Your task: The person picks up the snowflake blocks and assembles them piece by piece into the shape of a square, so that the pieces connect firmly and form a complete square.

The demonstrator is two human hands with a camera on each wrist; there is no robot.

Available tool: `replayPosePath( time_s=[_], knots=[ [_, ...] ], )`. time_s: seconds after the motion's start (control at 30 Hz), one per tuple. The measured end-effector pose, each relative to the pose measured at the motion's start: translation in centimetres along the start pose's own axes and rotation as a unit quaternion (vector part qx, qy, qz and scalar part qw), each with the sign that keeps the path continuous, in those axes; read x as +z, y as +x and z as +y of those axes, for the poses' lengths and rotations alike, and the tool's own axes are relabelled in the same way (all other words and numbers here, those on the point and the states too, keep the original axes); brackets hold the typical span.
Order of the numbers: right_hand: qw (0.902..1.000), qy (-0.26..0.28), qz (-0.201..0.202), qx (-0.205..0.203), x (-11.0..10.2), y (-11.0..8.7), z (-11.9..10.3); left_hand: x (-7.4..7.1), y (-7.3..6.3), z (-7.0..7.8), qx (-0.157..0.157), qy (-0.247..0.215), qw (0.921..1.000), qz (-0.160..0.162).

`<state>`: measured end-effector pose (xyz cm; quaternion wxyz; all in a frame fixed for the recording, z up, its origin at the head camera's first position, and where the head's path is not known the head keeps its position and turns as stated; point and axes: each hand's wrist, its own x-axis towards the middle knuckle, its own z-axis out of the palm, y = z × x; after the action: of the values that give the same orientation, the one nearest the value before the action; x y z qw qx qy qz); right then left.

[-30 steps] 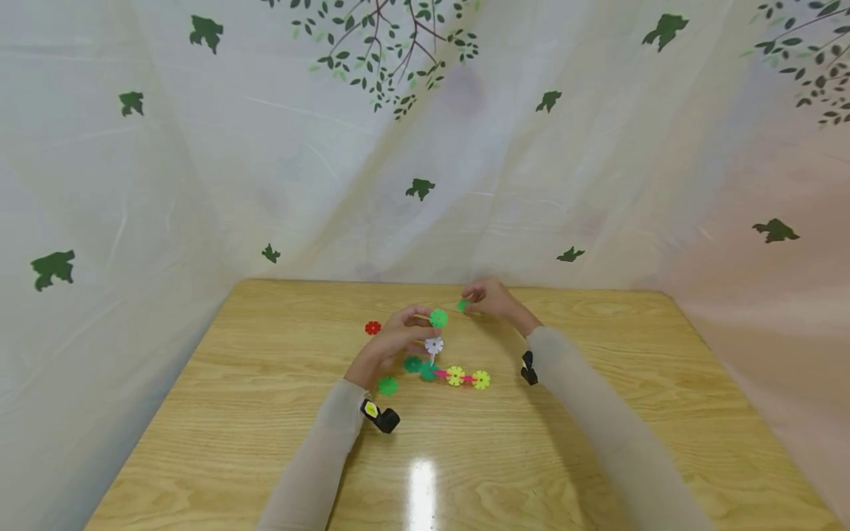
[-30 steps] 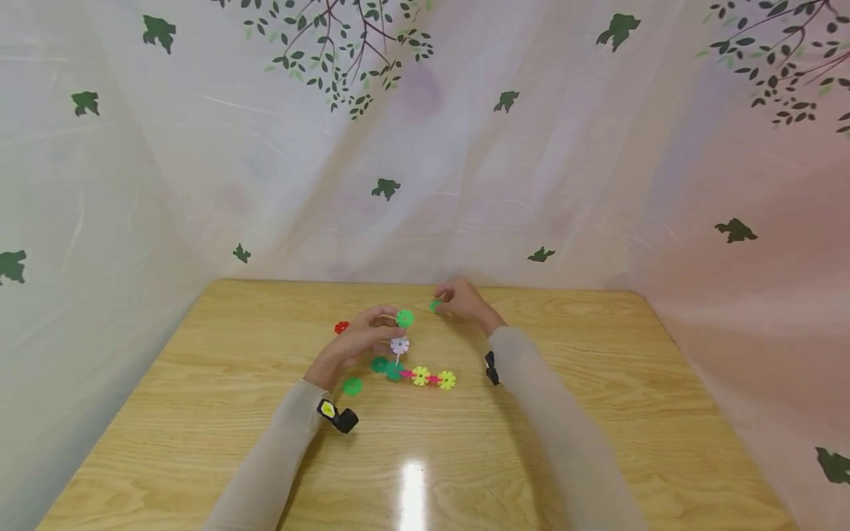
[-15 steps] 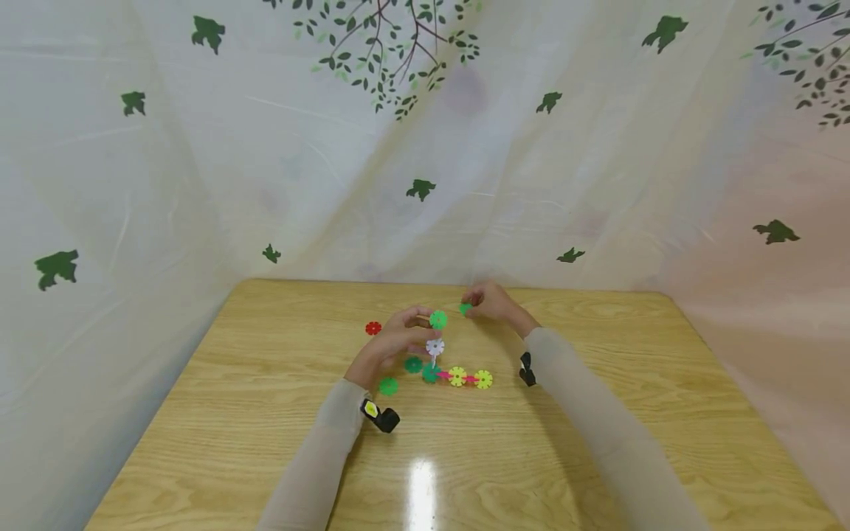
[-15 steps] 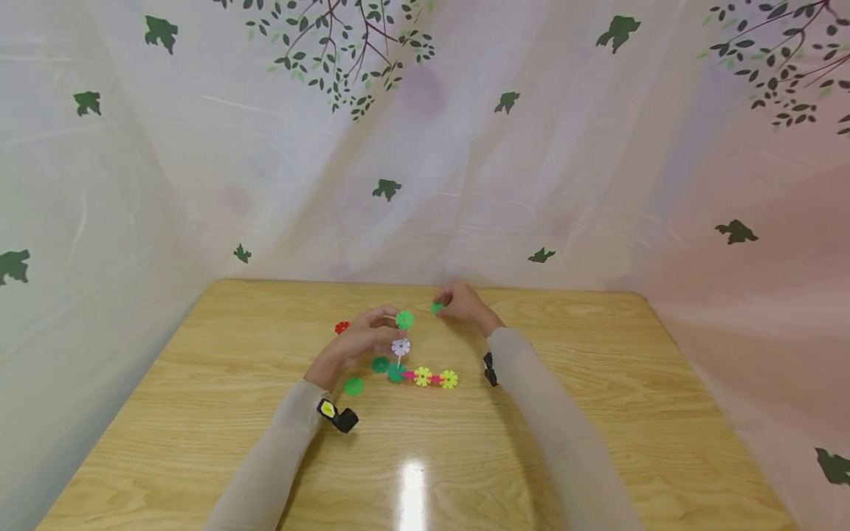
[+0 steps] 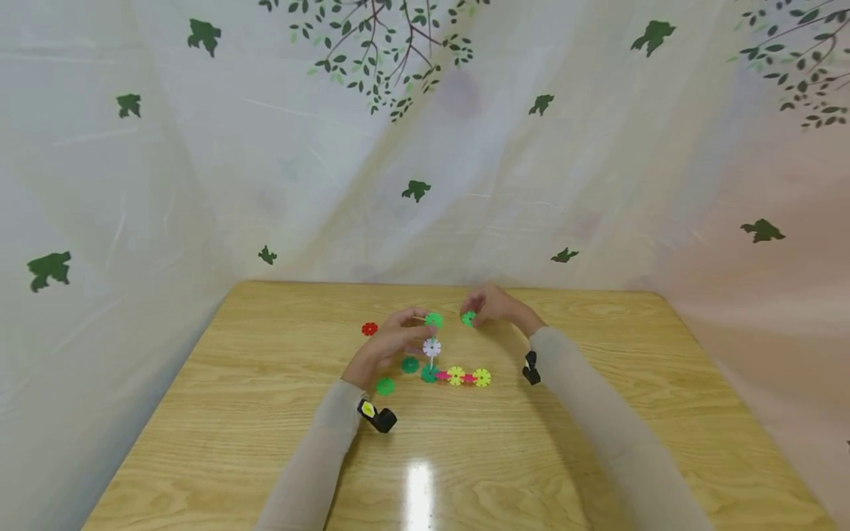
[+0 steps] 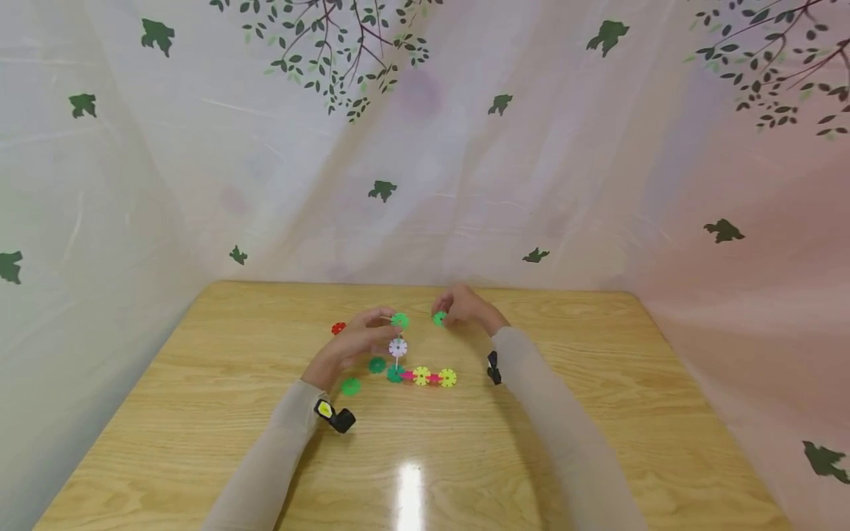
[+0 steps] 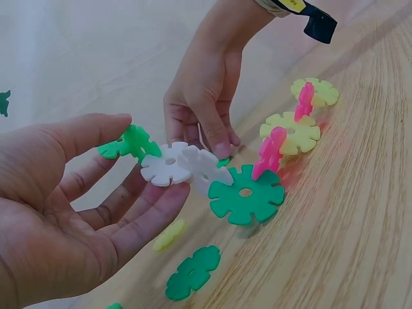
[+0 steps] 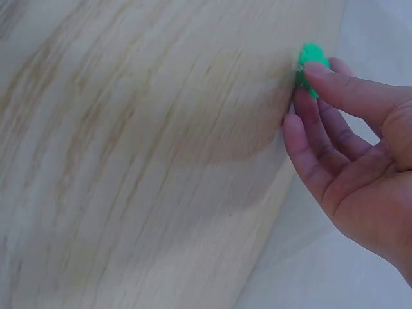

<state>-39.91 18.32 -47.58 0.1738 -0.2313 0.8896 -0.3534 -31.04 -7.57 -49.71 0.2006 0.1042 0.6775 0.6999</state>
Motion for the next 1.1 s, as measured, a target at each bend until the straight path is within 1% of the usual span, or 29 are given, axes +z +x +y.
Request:
replayPosePath(
  time_s=[0.13,0.23,0.37,0.53,0.63,0.73,0.8,0.9,1.0,1.1],
  knots=[
    [0.9993,0.014,-0.024,0.024,-0.3,-0.4,0.1,-0.2,0.1,-0.1,-0.002,0.009,0.9999,0.012],
    [0.9987,0.025,-0.036,0.027,-0.5,-0.9,0.3,-0.2,0.1,-0.2,-0.006,0.009,0.9998,0.019],
    [0.9980,0.040,-0.042,0.025,-0.5,-1.6,0.4,-0.2,0.0,-0.2,-0.006,0.001,0.9996,0.027],
    [0.9954,0.085,-0.039,0.021,-0.3,-2.2,0.6,-0.3,0.3,-0.5,-0.006,-0.007,0.9988,0.048],
    [0.9930,0.114,-0.026,0.015,0.0,-2.3,0.8,-0.4,0.4,-0.5,-0.002,-0.005,0.9978,0.066],
    [0.9911,0.133,-0.007,0.000,0.5,-2.3,1.0,-0.3,0.3,-0.4,0.000,-0.001,0.9968,0.080],
    [0.9898,0.142,0.008,-0.005,0.9,-2.4,0.8,-0.4,0.3,-0.3,-0.001,-0.002,0.9965,0.083],
    [0.9850,0.170,0.028,-0.006,1.4,-2.5,0.4,-0.3,0.3,-0.3,-0.001,-0.003,0.9964,0.085],
    [0.9779,0.204,0.046,-0.001,1.9,-2.5,-0.2,-0.3,0.4,-0.4,0.001,-0.012,0.9963,0.086],
    [0.9726,0.224,0.060,-0.008,2.3,-2.4,-0.8,-0.3,0.6,-0.4,0.003,-0.018,0.9961,0.086]
  ],
)
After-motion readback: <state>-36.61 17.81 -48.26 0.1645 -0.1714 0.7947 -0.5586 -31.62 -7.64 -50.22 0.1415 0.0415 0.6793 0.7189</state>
